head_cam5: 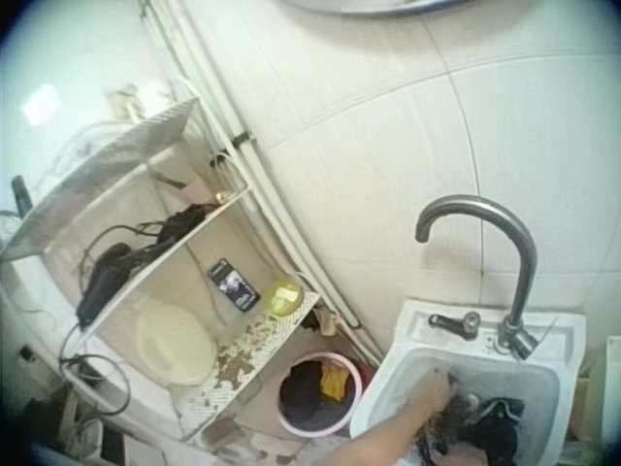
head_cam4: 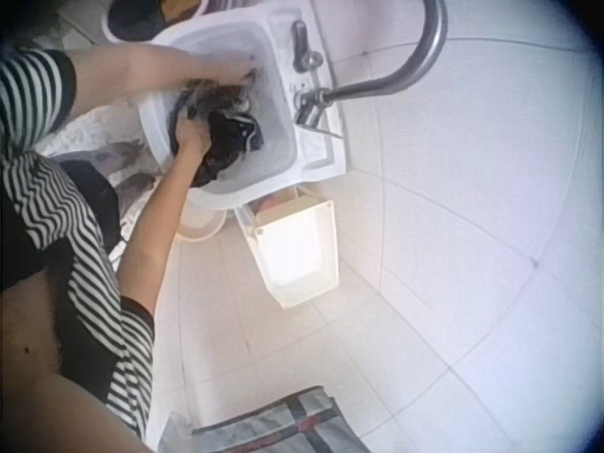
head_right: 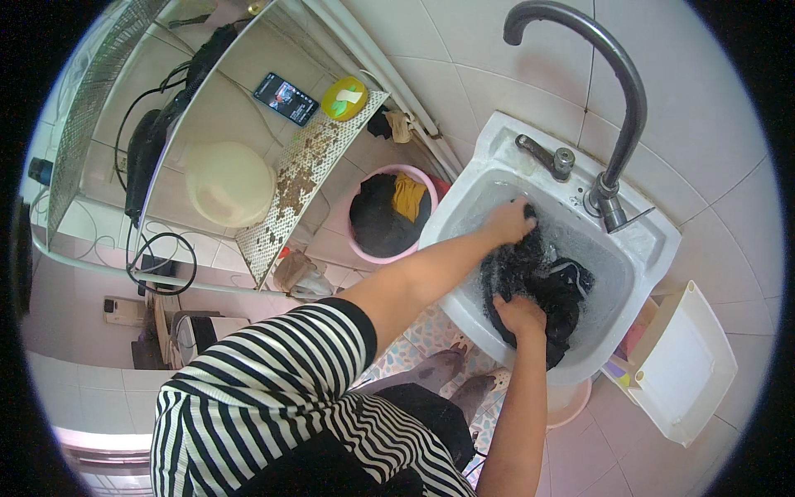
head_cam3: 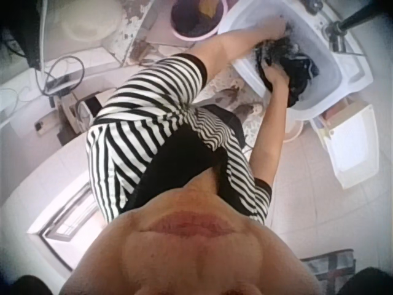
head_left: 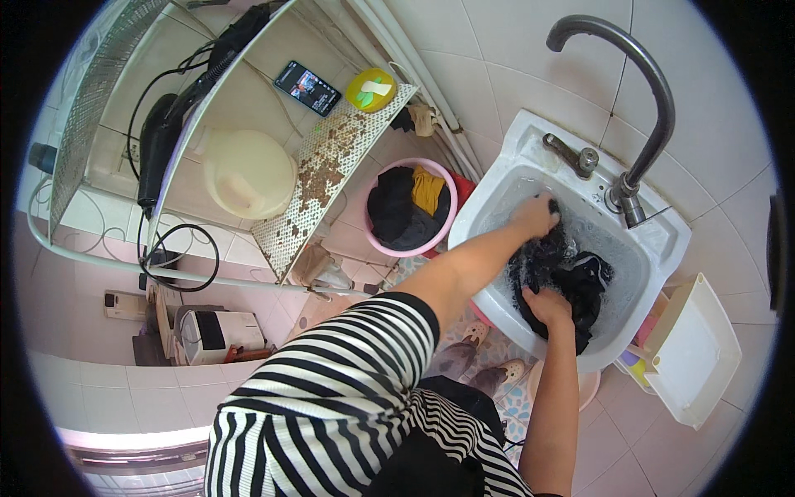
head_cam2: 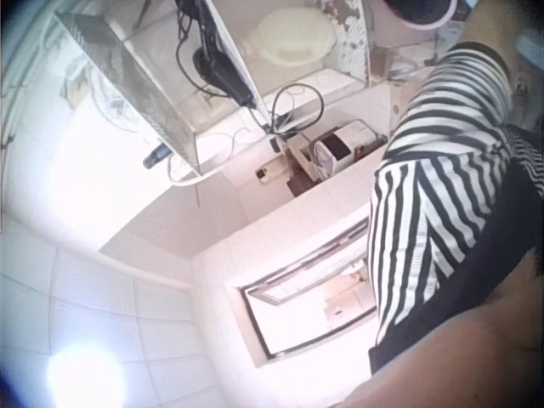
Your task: The person hand-washes a black garment in a white sink, repeatedly scrubbing, rinsing, and wringing the fabric under running water. The person transfers the wet garment into a pink basin on the floor and continues washing additional items in the sink.
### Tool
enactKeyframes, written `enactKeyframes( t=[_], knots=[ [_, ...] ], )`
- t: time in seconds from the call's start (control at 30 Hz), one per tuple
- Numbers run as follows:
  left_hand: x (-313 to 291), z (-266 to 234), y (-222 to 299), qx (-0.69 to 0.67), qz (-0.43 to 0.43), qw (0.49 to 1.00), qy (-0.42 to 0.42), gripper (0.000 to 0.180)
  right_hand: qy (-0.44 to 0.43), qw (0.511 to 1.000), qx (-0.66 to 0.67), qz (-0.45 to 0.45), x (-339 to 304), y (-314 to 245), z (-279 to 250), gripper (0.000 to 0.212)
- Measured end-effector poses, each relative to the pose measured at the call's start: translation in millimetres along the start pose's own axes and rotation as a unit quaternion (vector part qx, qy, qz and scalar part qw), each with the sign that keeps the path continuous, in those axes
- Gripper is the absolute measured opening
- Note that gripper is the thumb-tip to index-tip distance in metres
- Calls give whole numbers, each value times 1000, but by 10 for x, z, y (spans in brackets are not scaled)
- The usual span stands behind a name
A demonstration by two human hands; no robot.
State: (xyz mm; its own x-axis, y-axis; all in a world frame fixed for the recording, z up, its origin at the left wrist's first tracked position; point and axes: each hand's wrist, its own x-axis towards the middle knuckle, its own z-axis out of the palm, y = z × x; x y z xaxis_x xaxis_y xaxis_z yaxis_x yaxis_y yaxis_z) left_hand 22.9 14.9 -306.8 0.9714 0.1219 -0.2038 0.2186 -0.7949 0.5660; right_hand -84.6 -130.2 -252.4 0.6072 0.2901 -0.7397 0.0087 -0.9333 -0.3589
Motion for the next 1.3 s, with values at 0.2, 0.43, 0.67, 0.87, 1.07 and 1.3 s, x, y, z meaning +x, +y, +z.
enactKeyframes(
  t=[0.2,0.43,0.67,0.87,1.07,1.3],
  knots=[
    [-354,-533,-18,-368,-25,926,-85,29,26,1000,3,-13,101,36,69,67],
    [-1189,-265,-50,80,93,992,-35,41,3,1000,10,-15,78,18,28,67],
    [-474,72,21,195,82,977,-2,43,31,999,7,13,-27,19,37,68],
    [-120,-121,117,124,28,992,9,35,8,1000,3,18,-19,-20,-23,69],
    [-91,-493,-230,-294,8,951,-92,31,29,1000,3,3,102,-19,86,70],
    [-1150,-211,38,90,97,986,-101,43,61,997,24,-50,206,138,175,77]
  ],
)
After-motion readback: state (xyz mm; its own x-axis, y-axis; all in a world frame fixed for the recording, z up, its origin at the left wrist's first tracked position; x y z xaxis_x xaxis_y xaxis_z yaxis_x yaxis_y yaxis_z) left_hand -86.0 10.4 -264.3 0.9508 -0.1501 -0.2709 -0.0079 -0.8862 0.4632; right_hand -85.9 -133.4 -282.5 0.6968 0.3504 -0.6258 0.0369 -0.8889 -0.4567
